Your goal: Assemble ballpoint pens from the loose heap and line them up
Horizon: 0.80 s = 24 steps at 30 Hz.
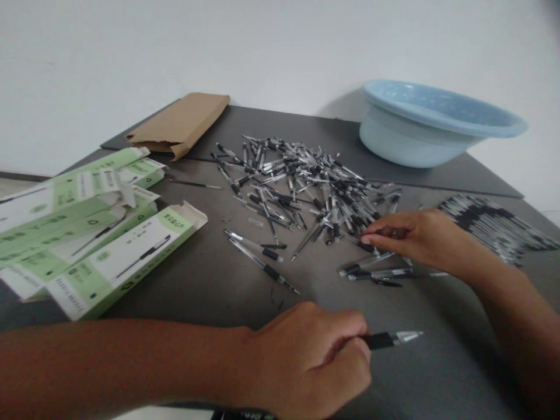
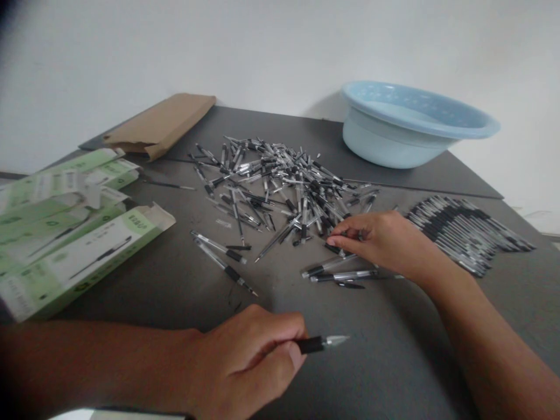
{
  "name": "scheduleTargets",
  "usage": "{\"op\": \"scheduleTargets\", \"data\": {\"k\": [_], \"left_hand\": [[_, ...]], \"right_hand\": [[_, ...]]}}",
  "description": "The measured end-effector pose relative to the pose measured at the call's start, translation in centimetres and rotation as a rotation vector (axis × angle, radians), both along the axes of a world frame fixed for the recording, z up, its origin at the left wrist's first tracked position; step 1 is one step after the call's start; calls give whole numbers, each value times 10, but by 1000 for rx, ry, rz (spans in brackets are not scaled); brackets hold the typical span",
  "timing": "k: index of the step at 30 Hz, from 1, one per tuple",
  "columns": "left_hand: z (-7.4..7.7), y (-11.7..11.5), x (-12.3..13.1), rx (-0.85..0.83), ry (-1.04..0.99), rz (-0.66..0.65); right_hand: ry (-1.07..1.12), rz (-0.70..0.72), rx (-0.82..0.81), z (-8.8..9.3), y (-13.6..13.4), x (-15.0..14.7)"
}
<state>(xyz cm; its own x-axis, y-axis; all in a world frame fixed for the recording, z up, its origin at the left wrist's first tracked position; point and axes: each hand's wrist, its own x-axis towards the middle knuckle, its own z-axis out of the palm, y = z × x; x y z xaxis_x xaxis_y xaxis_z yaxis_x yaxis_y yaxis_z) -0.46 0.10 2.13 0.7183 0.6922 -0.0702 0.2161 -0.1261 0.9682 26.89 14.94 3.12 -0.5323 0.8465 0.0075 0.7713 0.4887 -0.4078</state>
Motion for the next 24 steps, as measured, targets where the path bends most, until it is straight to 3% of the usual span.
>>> {"op": "scheduleTargets", "data": {"k": [6, 13, 24], "left_hand": [[-1, -1, 1, 18, -1, 2], [2, 0, 1, -9, 13, 1], [0, 3, 1, -34, 15, -32]], "right_hand": [[-39, 87, 44, 6, -2, 2], [-162, 117, -70, 6, -1, 7], [-85, 123, -140, 7, -8, -3]]}}
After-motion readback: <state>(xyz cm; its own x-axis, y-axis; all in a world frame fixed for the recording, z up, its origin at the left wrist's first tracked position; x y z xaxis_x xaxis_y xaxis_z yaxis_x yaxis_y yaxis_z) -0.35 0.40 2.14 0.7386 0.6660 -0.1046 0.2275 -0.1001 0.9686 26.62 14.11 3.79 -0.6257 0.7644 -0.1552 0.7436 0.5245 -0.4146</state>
